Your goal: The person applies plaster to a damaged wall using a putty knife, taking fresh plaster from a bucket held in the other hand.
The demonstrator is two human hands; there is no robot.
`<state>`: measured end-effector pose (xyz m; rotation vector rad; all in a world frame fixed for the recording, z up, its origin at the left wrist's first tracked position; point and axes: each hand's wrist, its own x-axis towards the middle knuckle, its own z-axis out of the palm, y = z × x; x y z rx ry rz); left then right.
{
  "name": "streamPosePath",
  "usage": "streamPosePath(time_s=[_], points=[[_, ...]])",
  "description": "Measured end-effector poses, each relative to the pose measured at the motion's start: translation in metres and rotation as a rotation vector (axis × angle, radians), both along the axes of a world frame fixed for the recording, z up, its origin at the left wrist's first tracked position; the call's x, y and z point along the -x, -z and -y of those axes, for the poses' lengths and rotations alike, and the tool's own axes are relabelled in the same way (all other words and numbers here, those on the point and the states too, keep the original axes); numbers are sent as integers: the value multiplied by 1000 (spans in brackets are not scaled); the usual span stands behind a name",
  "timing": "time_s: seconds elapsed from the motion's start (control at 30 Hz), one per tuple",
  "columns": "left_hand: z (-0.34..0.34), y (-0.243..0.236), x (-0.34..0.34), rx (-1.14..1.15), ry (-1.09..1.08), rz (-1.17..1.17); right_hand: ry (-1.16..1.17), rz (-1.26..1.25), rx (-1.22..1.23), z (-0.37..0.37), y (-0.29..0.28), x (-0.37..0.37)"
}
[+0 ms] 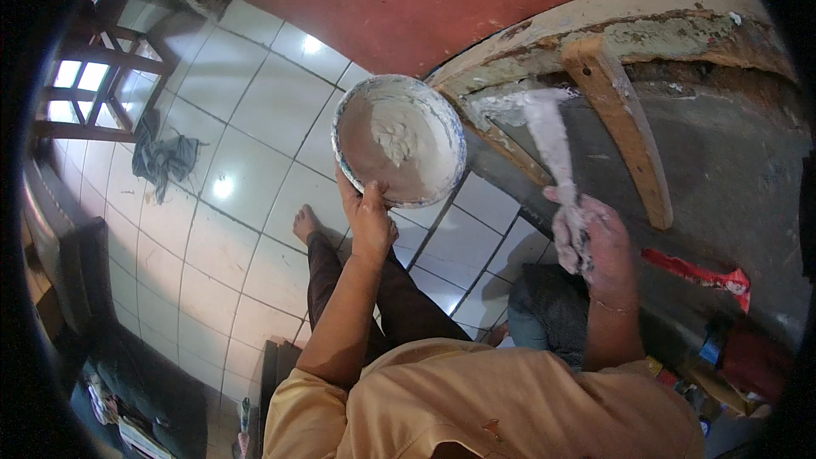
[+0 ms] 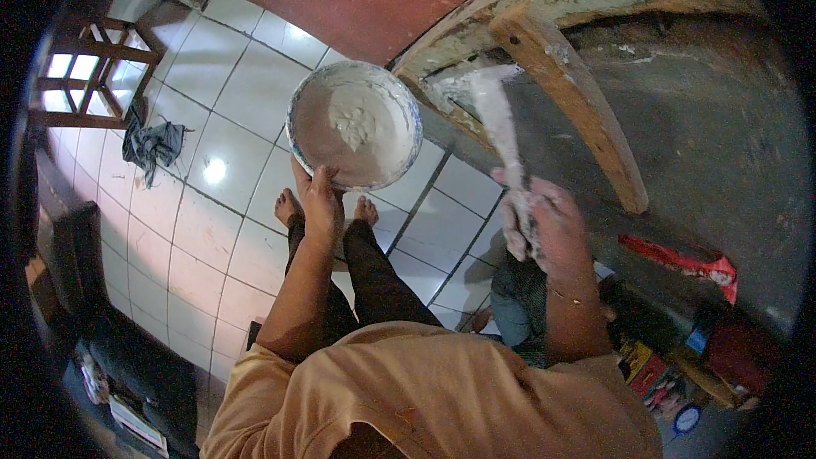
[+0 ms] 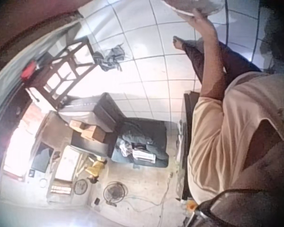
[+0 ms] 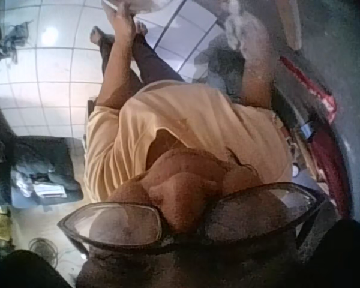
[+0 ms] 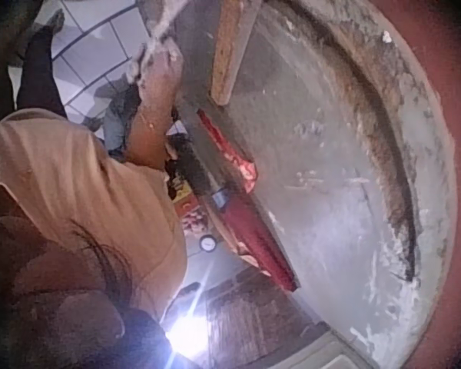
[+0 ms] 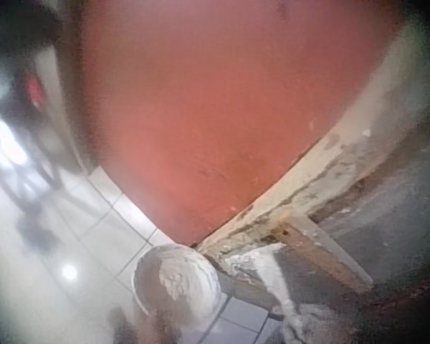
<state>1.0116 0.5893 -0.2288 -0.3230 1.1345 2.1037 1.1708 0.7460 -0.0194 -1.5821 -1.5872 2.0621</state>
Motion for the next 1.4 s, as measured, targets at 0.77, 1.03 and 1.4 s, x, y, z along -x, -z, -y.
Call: streamPosePath(time_s=[0.77, 1.03, 1.4], points=[[4, 19, 0, 54, 65, -48, 138, -5, -11, -28, 19, 44], [2, 6, 1, 212, 122, -30, 273, 96, -108, -12, -4, 35], [6, 23, 1, 127, 98, -66, 221, -43, -74, -32, 40, 26]])
